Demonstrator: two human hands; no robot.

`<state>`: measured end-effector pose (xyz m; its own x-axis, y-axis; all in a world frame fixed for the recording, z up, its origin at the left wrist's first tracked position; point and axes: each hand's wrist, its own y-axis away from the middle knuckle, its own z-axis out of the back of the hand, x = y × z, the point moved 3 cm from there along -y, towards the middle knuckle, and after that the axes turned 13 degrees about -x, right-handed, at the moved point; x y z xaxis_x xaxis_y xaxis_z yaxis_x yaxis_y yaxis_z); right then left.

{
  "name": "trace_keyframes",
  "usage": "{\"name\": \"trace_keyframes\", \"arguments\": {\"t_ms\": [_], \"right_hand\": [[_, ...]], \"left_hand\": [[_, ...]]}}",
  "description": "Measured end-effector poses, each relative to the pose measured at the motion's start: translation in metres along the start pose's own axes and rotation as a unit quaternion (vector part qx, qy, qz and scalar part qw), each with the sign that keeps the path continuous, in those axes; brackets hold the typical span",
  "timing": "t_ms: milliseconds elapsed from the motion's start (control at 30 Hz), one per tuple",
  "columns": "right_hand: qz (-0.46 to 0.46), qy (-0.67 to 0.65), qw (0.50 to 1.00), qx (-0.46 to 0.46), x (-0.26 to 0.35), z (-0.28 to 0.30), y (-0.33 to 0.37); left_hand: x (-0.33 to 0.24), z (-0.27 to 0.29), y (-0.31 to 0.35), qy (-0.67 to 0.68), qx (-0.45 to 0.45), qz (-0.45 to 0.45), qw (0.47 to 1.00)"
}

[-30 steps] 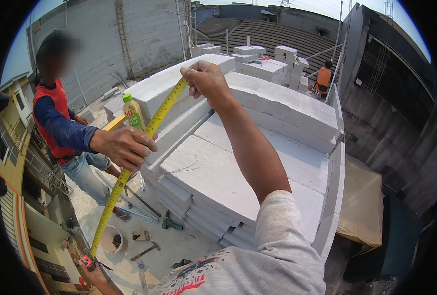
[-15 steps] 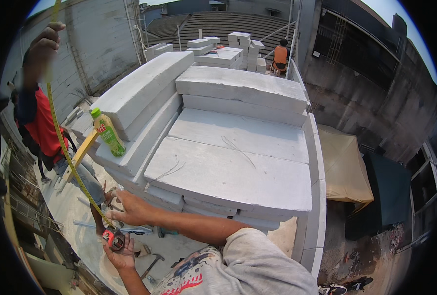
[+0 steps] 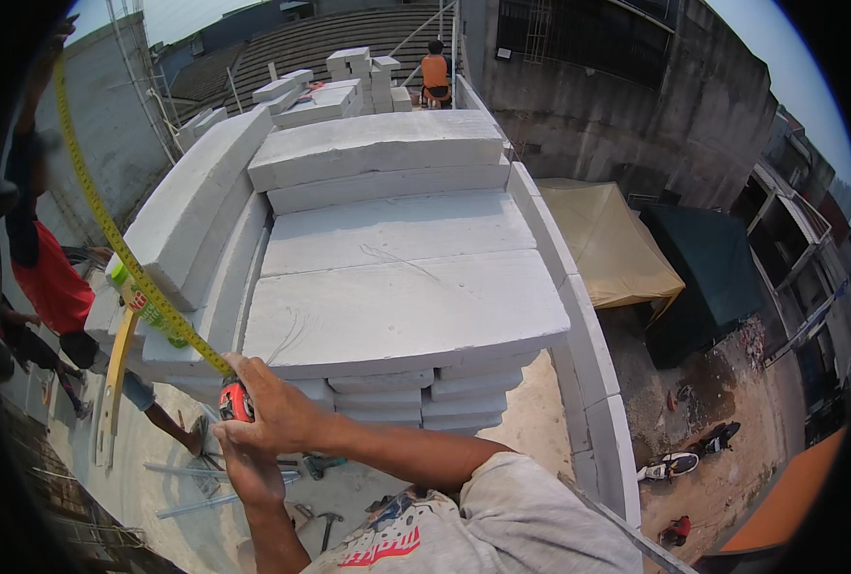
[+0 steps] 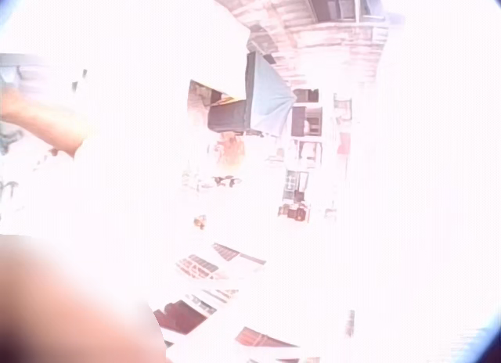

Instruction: The person uses a cordless drill to fasten metal frame components on a rooftop. After drilling, the person measures the installed frame and surrounding area with a tape measure.

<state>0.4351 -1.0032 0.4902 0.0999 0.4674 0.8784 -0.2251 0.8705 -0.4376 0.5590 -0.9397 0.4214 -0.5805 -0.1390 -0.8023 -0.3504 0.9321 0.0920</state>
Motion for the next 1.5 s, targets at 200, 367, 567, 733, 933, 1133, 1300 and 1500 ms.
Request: {"name": "trace_keyframes", "arguments": {"t_ms": [200, 367, 567, 733, 933, 1133, 1300, 1500], "right_hand": [[-0.074, 0.031, 0.996, -0.048, 0.006, 0.091, 0.01], [-0.152, -0.017, 0.988, -0.029, 0.021, 0.175, 0.047], [-0.21, 0.011, 0.977, -0.033, 0.024, 0.272, 0.11], [-0.274, 0.053, 0.96, -0.032, 0.021, 0.336, 0.172], [-0.317, 0.106, 0.94, -0.065, 0.024, 0.407, 0.238], [-0.284, 0.129, 0.937, -0.158, 0.027, 0.444, 0.293], [-0.302, 0.217, 0.895, -0.246, 0.035, 0.46, 0.331], [-0.41, 0.177, 0.847, -0.289, 0.041, 0.46, 0.355]], "left_hand": [[0.032, -0.055, 0.001, -0.155, 0.114, -0.046, 0.98], [0.068, -0.104, 0.022, -0.183, 0.116, -0.04, 0.976], [0.093, -0.179, 0.04, -0.341, 0.16, -0.175, 0.91], [0.115, -0.239, 0.048, -0.371, 0.199, -0.335, 0.843], [0.165, -0.282, 0.047, -0.396, 0.234, -0.23, 0.858], [0.202, -0.302, 0.067, -0.458, 0.297, -0.24, 0.803], [0.223, -0.322, 0.074, -0.463, 0.353, -0.234, 0.779], [0.252, -0.336, 0.075, -0.445, 0.44, -0.273, 0.731]]}}
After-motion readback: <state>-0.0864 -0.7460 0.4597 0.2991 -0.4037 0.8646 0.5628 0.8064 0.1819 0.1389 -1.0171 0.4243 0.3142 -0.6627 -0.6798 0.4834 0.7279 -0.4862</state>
